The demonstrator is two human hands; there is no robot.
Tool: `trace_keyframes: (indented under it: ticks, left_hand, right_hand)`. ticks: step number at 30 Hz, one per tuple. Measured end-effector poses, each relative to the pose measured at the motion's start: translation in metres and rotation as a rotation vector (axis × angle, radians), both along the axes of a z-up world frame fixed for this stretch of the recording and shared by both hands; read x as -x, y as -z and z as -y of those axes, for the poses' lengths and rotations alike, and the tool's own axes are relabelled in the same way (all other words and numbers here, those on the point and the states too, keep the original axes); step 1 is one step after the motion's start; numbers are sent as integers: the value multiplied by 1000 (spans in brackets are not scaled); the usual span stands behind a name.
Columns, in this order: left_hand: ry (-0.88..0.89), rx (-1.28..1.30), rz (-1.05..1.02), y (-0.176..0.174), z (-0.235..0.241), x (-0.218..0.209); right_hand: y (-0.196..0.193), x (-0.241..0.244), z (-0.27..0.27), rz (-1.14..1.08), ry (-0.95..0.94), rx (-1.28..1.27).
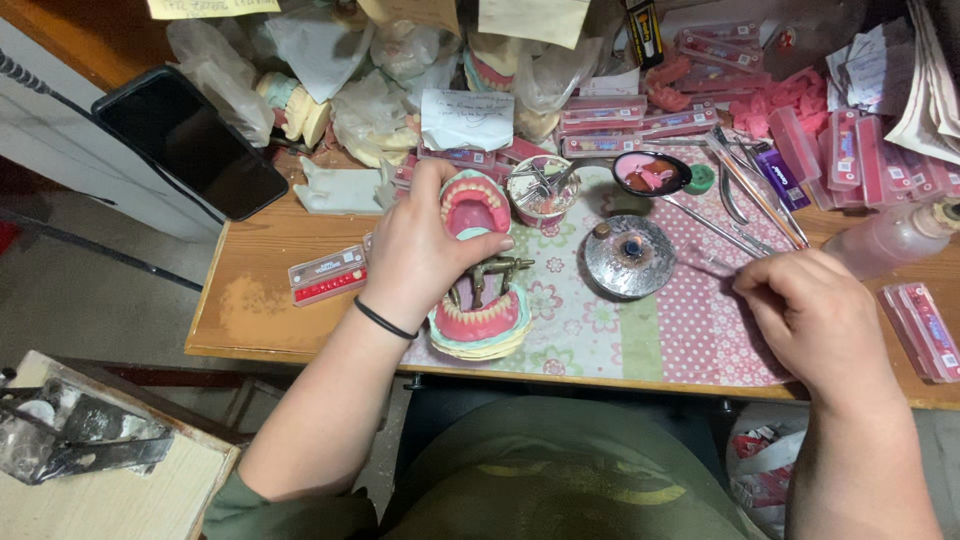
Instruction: The person uses a brush to apply a pink substance to the gum area of a dental cast held in an articulator. They then pick up individual artificial teeth from a tray and place them into the cast, pressing them into position with their fingers.
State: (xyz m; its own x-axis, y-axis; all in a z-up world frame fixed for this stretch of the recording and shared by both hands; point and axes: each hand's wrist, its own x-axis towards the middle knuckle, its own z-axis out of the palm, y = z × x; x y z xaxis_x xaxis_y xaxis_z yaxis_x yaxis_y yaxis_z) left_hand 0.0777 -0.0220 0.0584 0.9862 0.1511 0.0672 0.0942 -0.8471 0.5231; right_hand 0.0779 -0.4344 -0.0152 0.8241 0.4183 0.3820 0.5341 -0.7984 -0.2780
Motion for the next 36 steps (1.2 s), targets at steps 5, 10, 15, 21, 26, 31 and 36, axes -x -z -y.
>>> trace_keyframes:
  ticks: [5, 10, 15, 21, 26, 31, 36]
  left_hand:
    - [40, 263, 5, 4, -5, 0]
    - [90, 470, 17, 17, -3, -2]
    - [86, 736, -12, 29, 0, -3]
    - [51, 770, 32, 60, 5, -11]
    - [150, 743, 17, 55, 11, -11]
    - [224, 706, -20, 51, 12, -13]
    - [290, 704, -40, 49, 14, -17]
  right_hand:
    - [-25, 17, -25, -21, -23, -292]
    - [-12, 25, -63, -501, -109, -874]
    - [-1, 26, -111, -279, -12, -1522]
    - [8, 21, -112, -384, 78, -1660]
    - [21, 13, -104, -491, 41, -1698]
    - [24, 11, -99, -523, 34, -1734]
    - [18, 12, -101, -510, 25, -1727]
